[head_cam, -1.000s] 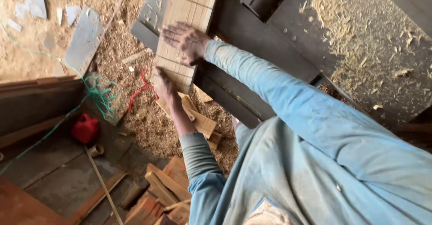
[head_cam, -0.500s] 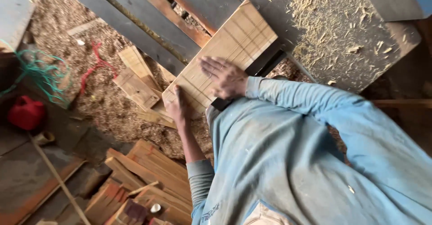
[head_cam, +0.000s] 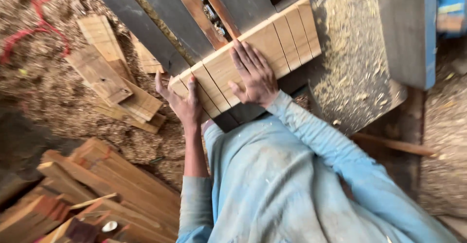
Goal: Using a table saw to make repeated crosscuts on wooden boards following pre-marked lines.
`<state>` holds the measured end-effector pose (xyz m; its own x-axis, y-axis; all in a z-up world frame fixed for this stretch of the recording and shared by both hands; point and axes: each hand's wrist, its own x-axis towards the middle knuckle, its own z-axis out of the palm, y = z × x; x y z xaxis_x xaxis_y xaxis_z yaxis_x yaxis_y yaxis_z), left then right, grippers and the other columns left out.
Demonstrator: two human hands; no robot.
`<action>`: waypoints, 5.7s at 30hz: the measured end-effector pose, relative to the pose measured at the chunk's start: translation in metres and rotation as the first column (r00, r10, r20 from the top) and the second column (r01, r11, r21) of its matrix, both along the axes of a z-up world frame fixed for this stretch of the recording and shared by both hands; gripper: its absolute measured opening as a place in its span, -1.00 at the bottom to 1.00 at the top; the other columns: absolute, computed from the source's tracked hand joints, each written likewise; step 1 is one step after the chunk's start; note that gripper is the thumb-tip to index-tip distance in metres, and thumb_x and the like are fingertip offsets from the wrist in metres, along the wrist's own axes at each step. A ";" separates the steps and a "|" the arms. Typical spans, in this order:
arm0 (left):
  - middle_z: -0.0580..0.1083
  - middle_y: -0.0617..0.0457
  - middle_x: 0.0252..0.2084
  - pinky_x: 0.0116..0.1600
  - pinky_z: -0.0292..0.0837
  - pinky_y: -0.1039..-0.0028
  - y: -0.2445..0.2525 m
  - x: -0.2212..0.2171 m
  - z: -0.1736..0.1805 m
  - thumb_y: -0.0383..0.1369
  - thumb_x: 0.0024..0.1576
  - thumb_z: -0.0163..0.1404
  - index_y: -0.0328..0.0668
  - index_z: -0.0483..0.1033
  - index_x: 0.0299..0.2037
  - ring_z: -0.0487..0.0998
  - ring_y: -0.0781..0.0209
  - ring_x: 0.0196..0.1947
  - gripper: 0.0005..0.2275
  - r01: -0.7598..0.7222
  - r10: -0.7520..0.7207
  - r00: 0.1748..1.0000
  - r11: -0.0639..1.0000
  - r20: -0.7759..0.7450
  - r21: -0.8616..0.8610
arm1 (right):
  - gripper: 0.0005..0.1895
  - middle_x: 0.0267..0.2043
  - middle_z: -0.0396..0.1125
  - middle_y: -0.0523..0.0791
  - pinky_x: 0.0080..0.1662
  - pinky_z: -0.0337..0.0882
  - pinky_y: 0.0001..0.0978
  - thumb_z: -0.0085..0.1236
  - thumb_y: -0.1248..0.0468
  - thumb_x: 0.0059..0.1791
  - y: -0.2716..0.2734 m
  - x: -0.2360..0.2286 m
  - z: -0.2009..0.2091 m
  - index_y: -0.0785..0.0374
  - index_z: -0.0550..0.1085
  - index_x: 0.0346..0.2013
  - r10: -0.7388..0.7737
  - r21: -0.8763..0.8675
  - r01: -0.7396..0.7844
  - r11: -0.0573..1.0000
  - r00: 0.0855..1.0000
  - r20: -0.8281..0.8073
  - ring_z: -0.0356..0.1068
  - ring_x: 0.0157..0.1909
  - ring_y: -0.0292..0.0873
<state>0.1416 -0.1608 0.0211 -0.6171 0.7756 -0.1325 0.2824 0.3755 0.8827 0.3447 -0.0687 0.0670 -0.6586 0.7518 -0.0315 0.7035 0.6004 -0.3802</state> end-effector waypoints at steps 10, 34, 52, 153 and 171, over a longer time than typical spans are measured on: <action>0.38 -0.10 0.25 0.58 0.08 0.17 0.015 -0.009 -0.011 -0.40 0.28 0.17 -0.17 0.35 0.22 0.30 -0.05 0.44 -0.65 0.000 0.023 0.972 0.995 0.236 -0.098 | -0.30 0.51 0.10 0.13 0.53 -0.03 -0.04 -0.07 0.01 0.10 0.023 -0.005 -0.025 0.39 0.24 0.43 -0.049 -0.061 0.055 0.997 0.995 0.087 0.05 0.57 0.11; 0.27 -0.15 0.26 0.49 0.15 0.22 0.048 -0.015 0.004 -0.32 0.24 0.21 -0.19 0.33 0.18 0.30 -0.05 0.34 -0.61 0.008 0.008 0.973 0.998 0.231 -0.066 | -0.47 0.48 0.11 0.18 0.53 -0.05 0.03 -0.26 0.20 0.21 0.031 -0.001 -0.028 0.44 0.25 0.42 -0.037 -0.061 0.042 0.997 0.995 0.092 0.06 0.55 0.18; 0.26 0.02 0.03 0.34 0.32 0.24 0.039 -0.007 -0.009 -0.21 0.32 0.14 -0.13 0.32 0.17 0.37 0.18 0.09 -0.65 -0.038 0.065 0.948 0.995 0.311 -0.093 | -0.35 0.46 0.14 0.14 0.53 -0.06 -0.03 -0.23 0.01 0.16 0.043 -0.008 -0.033 0.40 0.24 0.42 -0.020 0.008 0.020 1.000 0.999 0.029 0.07 0.54 0.10; 0.47 -0.29 0.35 0.14 0.59 0.39 -0.183 -0.069 0.128 -0.69 0.02 0.15 -0.23 0.38 0.43 0.64 0.15 0.18 -0.33 0.305 -0.282 0.885 0.952 0.370 -0.002 | -0.64 0.06 0.48 0.09 0.12 0.47 -0.17 0.12 0.24 0.06 -0.133 0.156 0.068 0.34 0.53 0.10 -0.035 -0.313 -0.038 0.949 0.974 -0.224 0.49 0.07 0.08; 0.58 -0.01 -0.04 0.13 0.53 0.44 -0.085 -0.170 -0.101 -0.30 0.03 0.10 -0.16 0.61 0.01 0.56 0.19 -0.05 -0.67 -0.116 0.013 0.516 0.992 0.857 0.055 | -0.72 -0.26 0.48 0.00 -0.13 0.51 -0.16 0.17 0.37 -0.02 -0.100 0.071 0.112 0.37 0.55 -0.02 0.188 -0.176 -0.281 0.943 0.891 -0.414 0.50 -0.21 0.03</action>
